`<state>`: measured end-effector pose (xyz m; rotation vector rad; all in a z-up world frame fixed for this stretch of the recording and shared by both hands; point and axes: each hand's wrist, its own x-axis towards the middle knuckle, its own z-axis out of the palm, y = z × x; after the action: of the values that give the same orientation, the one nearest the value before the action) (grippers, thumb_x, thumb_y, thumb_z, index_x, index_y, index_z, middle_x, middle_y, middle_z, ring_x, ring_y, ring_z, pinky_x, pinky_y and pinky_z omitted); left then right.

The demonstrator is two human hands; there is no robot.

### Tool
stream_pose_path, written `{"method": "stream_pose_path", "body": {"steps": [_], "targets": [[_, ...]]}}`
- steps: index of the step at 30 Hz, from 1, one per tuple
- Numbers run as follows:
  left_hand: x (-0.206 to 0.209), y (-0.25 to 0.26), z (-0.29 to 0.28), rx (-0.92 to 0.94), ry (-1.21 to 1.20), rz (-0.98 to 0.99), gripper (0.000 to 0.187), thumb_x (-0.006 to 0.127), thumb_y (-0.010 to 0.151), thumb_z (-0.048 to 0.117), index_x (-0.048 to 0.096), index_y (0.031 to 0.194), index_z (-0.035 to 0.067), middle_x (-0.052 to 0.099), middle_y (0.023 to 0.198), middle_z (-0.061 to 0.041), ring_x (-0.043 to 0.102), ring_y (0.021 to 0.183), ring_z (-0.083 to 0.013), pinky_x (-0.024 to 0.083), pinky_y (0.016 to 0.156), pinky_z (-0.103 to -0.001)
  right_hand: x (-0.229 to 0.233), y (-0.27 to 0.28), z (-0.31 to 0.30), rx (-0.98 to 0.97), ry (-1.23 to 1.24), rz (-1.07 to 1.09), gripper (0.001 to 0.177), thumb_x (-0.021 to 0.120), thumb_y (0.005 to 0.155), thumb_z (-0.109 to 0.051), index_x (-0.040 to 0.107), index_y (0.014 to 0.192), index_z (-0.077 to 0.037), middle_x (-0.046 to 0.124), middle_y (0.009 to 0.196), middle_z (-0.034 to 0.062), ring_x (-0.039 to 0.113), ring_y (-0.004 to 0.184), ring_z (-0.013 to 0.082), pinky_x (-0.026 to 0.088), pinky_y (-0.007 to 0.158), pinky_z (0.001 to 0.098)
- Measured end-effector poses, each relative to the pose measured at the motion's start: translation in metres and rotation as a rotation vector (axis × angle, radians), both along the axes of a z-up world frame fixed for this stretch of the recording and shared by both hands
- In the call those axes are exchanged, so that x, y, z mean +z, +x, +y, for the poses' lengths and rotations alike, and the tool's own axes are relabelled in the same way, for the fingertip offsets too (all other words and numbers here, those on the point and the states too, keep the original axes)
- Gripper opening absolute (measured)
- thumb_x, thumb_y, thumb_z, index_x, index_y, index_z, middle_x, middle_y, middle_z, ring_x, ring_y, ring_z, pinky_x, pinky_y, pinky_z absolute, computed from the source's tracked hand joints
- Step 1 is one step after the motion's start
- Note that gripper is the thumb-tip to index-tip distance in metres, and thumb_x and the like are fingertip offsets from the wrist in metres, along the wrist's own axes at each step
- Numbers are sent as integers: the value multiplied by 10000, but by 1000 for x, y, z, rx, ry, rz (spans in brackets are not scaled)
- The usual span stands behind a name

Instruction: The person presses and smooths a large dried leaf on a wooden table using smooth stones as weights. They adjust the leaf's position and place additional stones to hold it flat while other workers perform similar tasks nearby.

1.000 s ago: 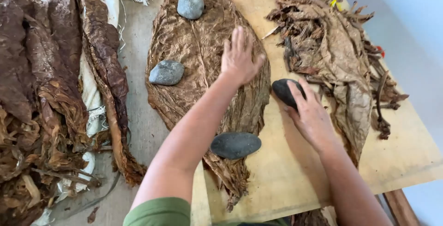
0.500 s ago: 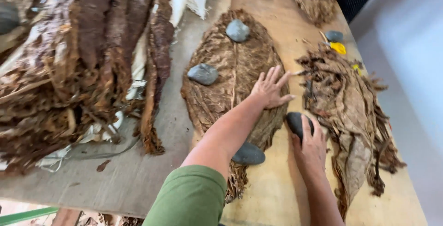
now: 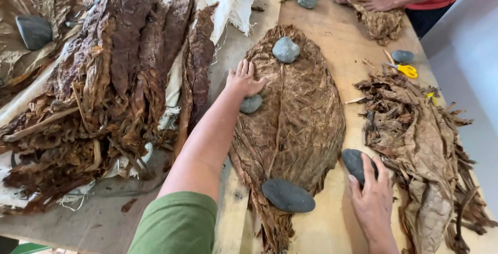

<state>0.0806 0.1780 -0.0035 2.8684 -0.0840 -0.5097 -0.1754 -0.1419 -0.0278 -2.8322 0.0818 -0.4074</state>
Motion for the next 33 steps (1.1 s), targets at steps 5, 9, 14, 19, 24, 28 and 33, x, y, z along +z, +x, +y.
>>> {"method": "stream_pose_path", "body": {"steps": [5, 9, 14, 19, 24, 28, 33], "targets": [[29, -6, 12, 28, -95, 39, 908, 28, 833, 717, 171, 1494, 112, 84, 1568, -149, 145, 1429, -329, 128, 1171, -515, 7, -6, 3, -20, 21, 45, 618, 349, 918, -474, 363, 1445, -152, 302, 1467, 156, 378, 1280, 336, 323, 1017, 540], [-4, 36, 42, 530, -420, -373, 266, 534, 853, 190, 633, 1075, 81, 655, 1092, -117, 631, 983, -270, 499, 817, -393, 3, -1, -4, 5, 42, 11, 595, 381, 905, -433, 385, 1436, -163, 328, 1446, 145, 366, 1291, 324, 315, 1017, 515], [-9, 33, 44, 665, -459, -162, 483, 821, 734, 399, 654, 1057, 81, 687, 1048, -66, 650, 987, -197, 528, 806, -313, 6, -7, 2, -2, 30, 20, 563, 442, 904, -347, 380, 1430, -158, 329, 1436, 150, 394, 1252, 320, 328, 1028, 519], [-18, 48, 34, 651, -374, -170, 539, 810, 755, 257, 577, 1192, 44, 651, 1138, -113, 614, 1073, -268, 488, 899, -389, 12, -6, 5, -38, 37, 86, 593, 384, 909, -430, 334, 1447, -186, 267, 1477, 147, 393, 1259, 320, 323, 1039, 551], [-24, 56, 41, 735, -389, -183, 381, 756, 774, 155, 617, 1109, 38, 680, 1047, -93, 656, 976, -238, 530, 828, -335, 10, -4, 3, -40, 31, 78, 580, 406, 909, -403, 344, 1444, -187, 284, 1469, 140, 428, 1225, 312, 353, 1011, 525], [-25, 61, 41, 729, -388, -141, 389, 699, 804, 134, 576, 1163, 47, 670, 1033, -86, 651, 956, -211, 530, 778, -315, 7, -3, 1, -37, 30, 71, 582, 396, 907, -416, 345, 1444, -197, 289, 1464, 138, 457, 1184, 322, 372, 988, 523], [-26, 60, 40, 729, -341, -207, 435, 722, 766, 157, 607, 1171, 47, 649, 1149, -122, 628, 1073, -276, 521, 860, -362, -4, 0, -7, 44, 44, -25, 582, 375, 918, -425, 399, 1423, -138, 346, 1422, 163, 398, 1235, 337, 350, 978, 503]]}}
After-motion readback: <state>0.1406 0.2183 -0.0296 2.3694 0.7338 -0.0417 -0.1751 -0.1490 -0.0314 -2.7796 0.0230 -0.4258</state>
